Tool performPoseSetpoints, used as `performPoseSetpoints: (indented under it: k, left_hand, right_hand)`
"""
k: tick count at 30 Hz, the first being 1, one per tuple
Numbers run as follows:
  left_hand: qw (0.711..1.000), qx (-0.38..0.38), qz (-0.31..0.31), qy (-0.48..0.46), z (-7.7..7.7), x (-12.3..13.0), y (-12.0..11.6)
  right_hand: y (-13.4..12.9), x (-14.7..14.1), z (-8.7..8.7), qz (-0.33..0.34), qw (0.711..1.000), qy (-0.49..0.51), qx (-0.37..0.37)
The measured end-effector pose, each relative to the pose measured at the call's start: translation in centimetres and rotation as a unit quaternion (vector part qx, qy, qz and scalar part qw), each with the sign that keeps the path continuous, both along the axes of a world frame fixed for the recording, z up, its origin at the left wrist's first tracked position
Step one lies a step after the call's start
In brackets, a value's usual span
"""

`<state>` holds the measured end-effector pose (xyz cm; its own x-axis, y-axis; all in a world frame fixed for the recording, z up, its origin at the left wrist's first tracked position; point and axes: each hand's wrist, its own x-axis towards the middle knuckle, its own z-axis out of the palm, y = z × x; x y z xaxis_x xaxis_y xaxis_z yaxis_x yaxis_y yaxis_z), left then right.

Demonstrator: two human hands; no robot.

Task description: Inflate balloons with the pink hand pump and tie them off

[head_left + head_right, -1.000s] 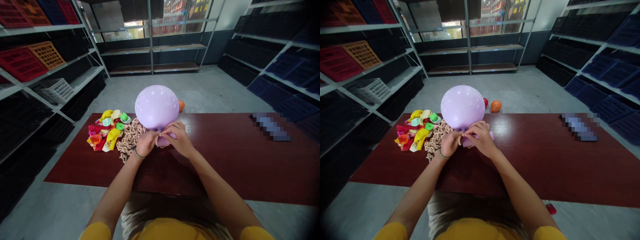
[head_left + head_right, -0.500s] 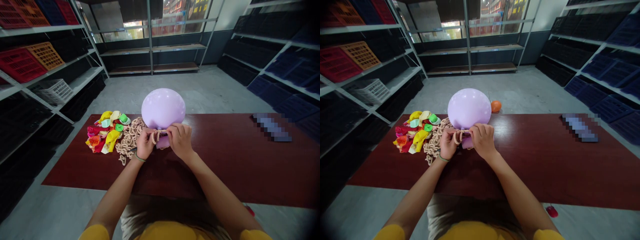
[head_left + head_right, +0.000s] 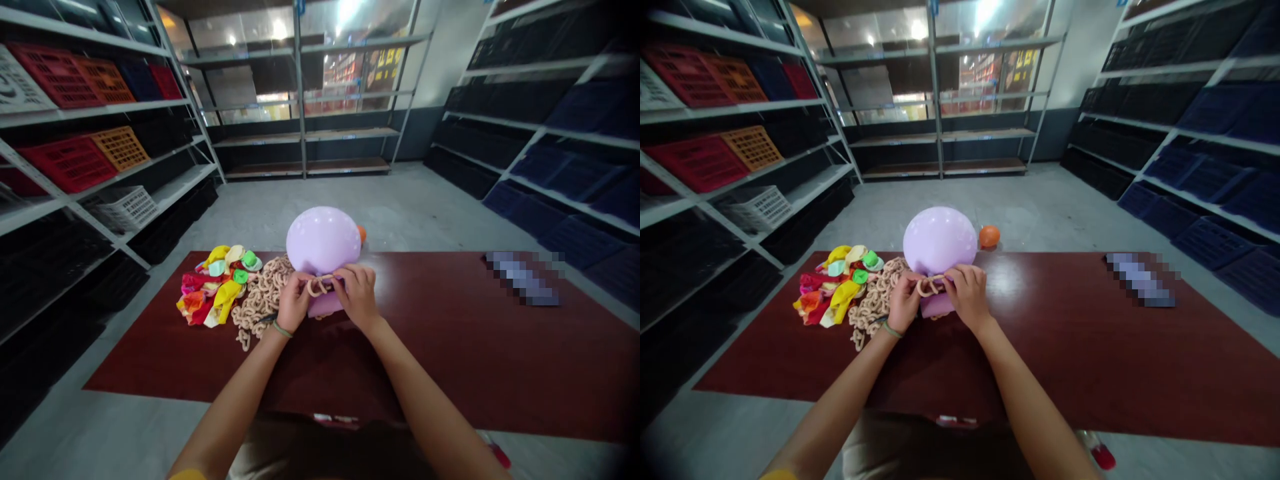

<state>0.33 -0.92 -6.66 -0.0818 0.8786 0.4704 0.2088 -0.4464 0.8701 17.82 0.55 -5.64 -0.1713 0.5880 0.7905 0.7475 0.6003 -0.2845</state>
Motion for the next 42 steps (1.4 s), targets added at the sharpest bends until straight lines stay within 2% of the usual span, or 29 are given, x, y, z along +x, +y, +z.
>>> performPoseSetpoints:
  k: [5,11,14,18,22,26,29,32,35,39,42]
  left_hand:
    - [0.998,-0.030,-0.046,-0.017,1.4,1.6,1.8]
    - [0.995,-0.003,-0.100,0.009,3.4,4.3,7.8]
    - [0.989,-0.029,-0.142,0.026,3.7,5.1,10.5]
    - [0.990,-0.055,-0.120,0.053,3.6,4.9,11.6]
    - [0.995,-0.036,-0.064,0.062,4.0,3.7,10.3]
    - [0.998,-0.042,-0.010,0.053,4.8,2.0,8.1]
    - [0.997,-0.065,0.008,0.033,4.9,0.0,5.9]
    - [0.996,-0.071,0.029,0.047,4.2,-2.3,3.5]
    - [0.993,-0.066,0.065,0.077,2.9,-4.4,1.0]
    - [0.980,-0.042,0.146,0.129,1.5,-7.4,-1.5]
    - [0.963,-0.019,0.217,0.162,0.7,-10.2,-2.9]
  right_hand:
    - [1.4,1.8,-0.2,-0.014,0.994,0.109,0.025]
    - [2.6,2.8,-0.9,-0.028,0.985,0.171,-0.002]
    - [2.9,3.0,-1.2,-0.032,0.983,0.179,-0.012]
    - [2.9,2.9,-1.2,-0.016,0.984,0.176,-0.016]
    - [2.8,2.6,-0.9,0.008,0.988,0.148,-0.051]
    - [2.4,2.1,-0.6,0.107,0.979,0.079,-0.152]
    - [1.7,1.5,-0.3,0.163,0.964,-0.021,-0.210]
    - [0.8,1.1,0.1,0.174,0.948,-0.130,-0.234]
    - [0.3,0.8,0.0,0.175,0.933,-0.190,-0.252]
    - [0.3,0.6,-0.6,0.170,0.923,-0.236,-0.253]
    - [0.4,0.3,-0.8,0.161,0.929,-0.235,-0.235]
